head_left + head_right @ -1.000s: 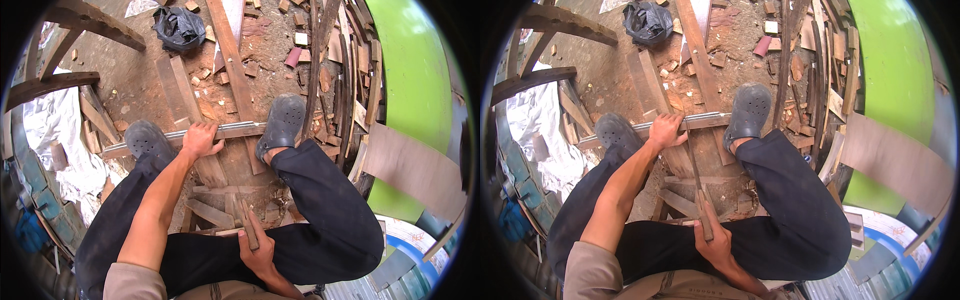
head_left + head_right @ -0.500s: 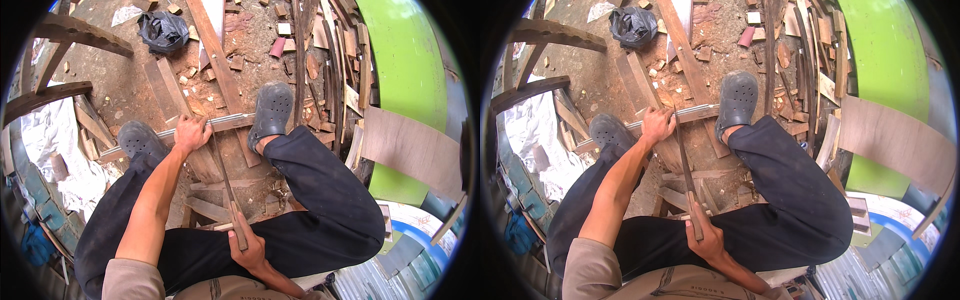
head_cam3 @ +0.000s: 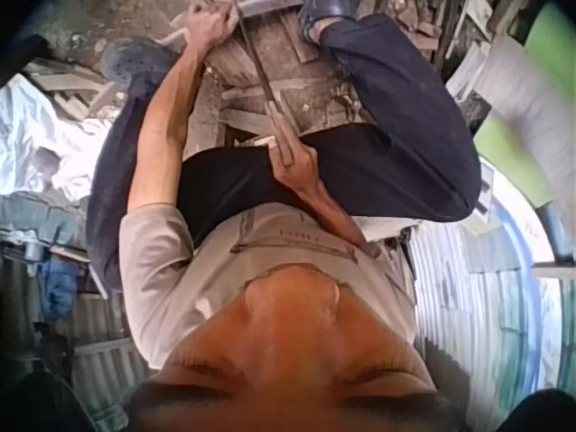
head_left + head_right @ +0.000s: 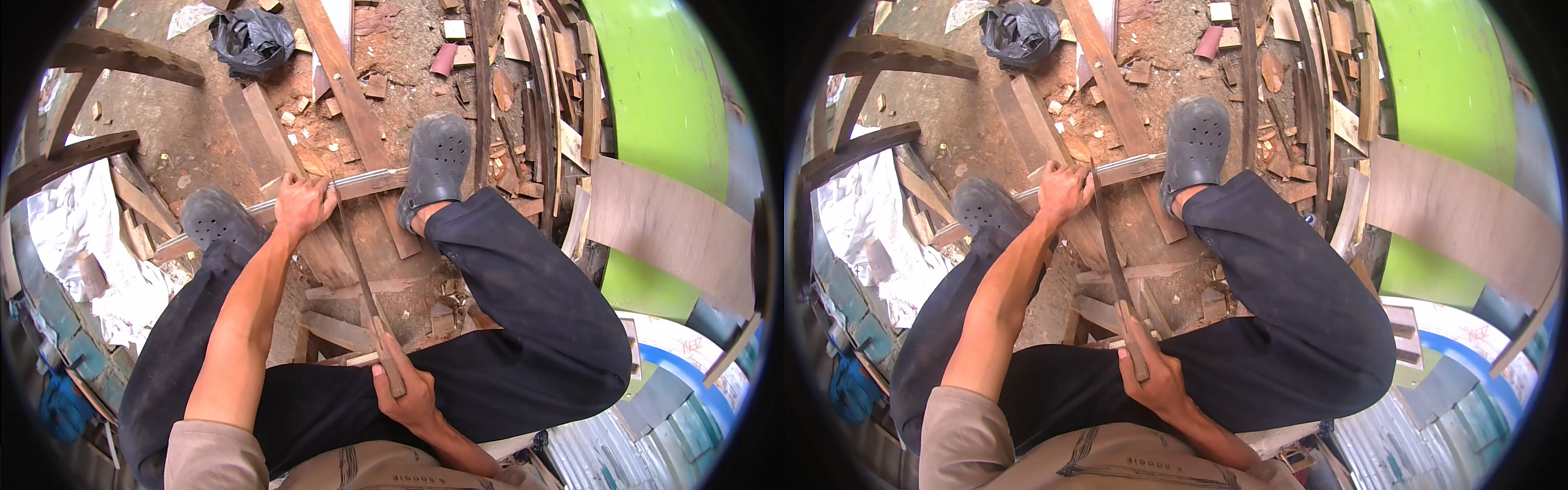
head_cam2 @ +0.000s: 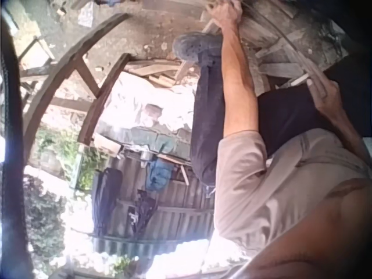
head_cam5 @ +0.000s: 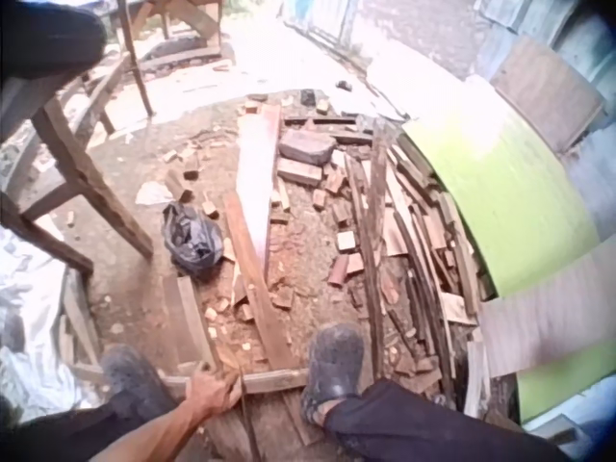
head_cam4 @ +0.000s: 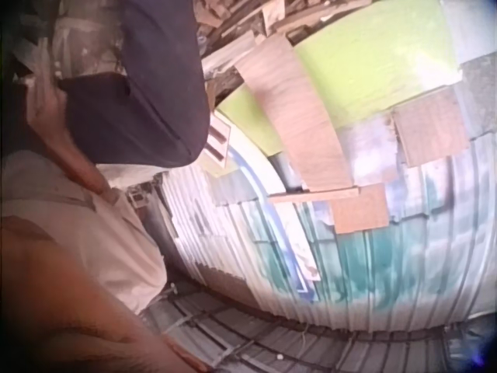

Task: The person sits cross-legged on the ground and uses a hand saw to cut a long metal bar resting on a wooden support. The person holds the bar with the left hand and saws with the right hand, repeatedly adjusting the bar's position during the process.

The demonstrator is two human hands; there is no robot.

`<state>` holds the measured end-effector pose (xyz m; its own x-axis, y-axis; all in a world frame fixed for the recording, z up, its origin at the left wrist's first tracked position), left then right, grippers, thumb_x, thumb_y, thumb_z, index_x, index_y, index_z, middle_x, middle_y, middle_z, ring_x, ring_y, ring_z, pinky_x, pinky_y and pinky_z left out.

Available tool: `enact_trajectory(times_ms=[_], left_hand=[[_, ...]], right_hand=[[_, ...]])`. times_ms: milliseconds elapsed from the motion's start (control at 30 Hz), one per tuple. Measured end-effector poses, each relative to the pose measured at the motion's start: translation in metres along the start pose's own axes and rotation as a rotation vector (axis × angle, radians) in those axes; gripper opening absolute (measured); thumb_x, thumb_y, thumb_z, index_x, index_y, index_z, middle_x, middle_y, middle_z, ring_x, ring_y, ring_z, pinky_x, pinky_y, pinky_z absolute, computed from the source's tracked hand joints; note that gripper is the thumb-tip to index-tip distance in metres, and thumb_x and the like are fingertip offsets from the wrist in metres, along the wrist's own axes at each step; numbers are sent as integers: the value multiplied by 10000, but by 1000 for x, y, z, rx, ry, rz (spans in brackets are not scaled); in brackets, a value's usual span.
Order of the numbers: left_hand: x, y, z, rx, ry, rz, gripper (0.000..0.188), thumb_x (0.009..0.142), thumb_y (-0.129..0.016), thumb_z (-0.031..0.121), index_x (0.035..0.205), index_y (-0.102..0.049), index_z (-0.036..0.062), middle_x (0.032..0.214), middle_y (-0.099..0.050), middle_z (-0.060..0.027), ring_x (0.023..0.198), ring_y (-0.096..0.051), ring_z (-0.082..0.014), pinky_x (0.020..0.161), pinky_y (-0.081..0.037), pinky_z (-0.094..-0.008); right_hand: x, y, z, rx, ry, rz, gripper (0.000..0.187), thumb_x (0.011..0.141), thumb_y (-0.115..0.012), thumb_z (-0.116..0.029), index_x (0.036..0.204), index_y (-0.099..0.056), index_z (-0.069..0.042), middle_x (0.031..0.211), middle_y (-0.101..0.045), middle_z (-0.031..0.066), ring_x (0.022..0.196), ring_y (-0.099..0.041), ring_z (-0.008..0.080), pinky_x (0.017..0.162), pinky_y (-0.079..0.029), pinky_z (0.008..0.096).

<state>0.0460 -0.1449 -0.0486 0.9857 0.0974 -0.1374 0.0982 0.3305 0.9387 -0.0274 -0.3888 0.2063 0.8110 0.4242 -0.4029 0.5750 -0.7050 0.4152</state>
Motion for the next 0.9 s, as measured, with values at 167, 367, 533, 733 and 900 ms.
enact_trajectory(times_ms=[167, 367, 533, 733, 900], left_hand=[[3, 1, 4, -8, 2, -55, 339, 964, -529, 315, 1005, -747, 58, 862, -754, -137, 807, -710, -256, 860, -435, -420], [1, 3, 4, 20, -22, 20, 322, 958, -537, 309, 982, -747, 66, 819, -742, -132, 790, -704, -258, 857, -437, -417], [2, -2, 1, 20, -18, -58, 315, 956, -538, 311, 977, -736, 66, 815, -738, -131, 775, -698, -262, 858, -436, -417], [0, -1, 2, 30, -41, 39, 305, 956, -540, 312, 931, -728, 73, 799, -726, -128, 759, -692, -270, 853, -436, -419], [0, -4, 1, 27, -42, 6, 305, 961, -537, 312, 909, -718, 73, 799, -727, -129, 754, -690, -272, 851, -430, -418]], right_hand=[[20, -9, 10, 78, -66, -18, 526, 929, -670, -49, 1414, -532, 98, 1169, -699, 317, 1027, -742, 375, 801, -603, 364], [9, -6, 4, 67, -71, -5, 538, 935, -659, -63, 1437, -522, 71, 1147, -704, 314, 988, -747, 383, 797, -598, 376], [21, -16, 11, 71, -66, -23, 548, 940, -650, -73, 1449, -507, 70, 1159, -694, 320, 1007, -734, 400, 808, -596, 390], [33, -14, 5, 75, -25, 15, 541, 947, -653, -94, 1446, -514, 65, 1168, -686, 326, 1022, -726, 404, 818, -590, 397], [32, -13, 5, 75, -106, -13, 518, 962, -644, -107, 1436, -525, 68, 1226, -674, 316, 1085, -700, 424, 879, -578, 387]])
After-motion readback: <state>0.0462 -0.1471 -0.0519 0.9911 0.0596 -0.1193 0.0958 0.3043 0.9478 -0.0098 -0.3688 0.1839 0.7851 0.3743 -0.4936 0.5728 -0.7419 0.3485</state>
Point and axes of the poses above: each hand's wrist, its own x-axis towards the middle knuckle, its own y-axis out of the back of the hand, z = x × y, the point moved 6 cm from there along x, towards the middle knuckle
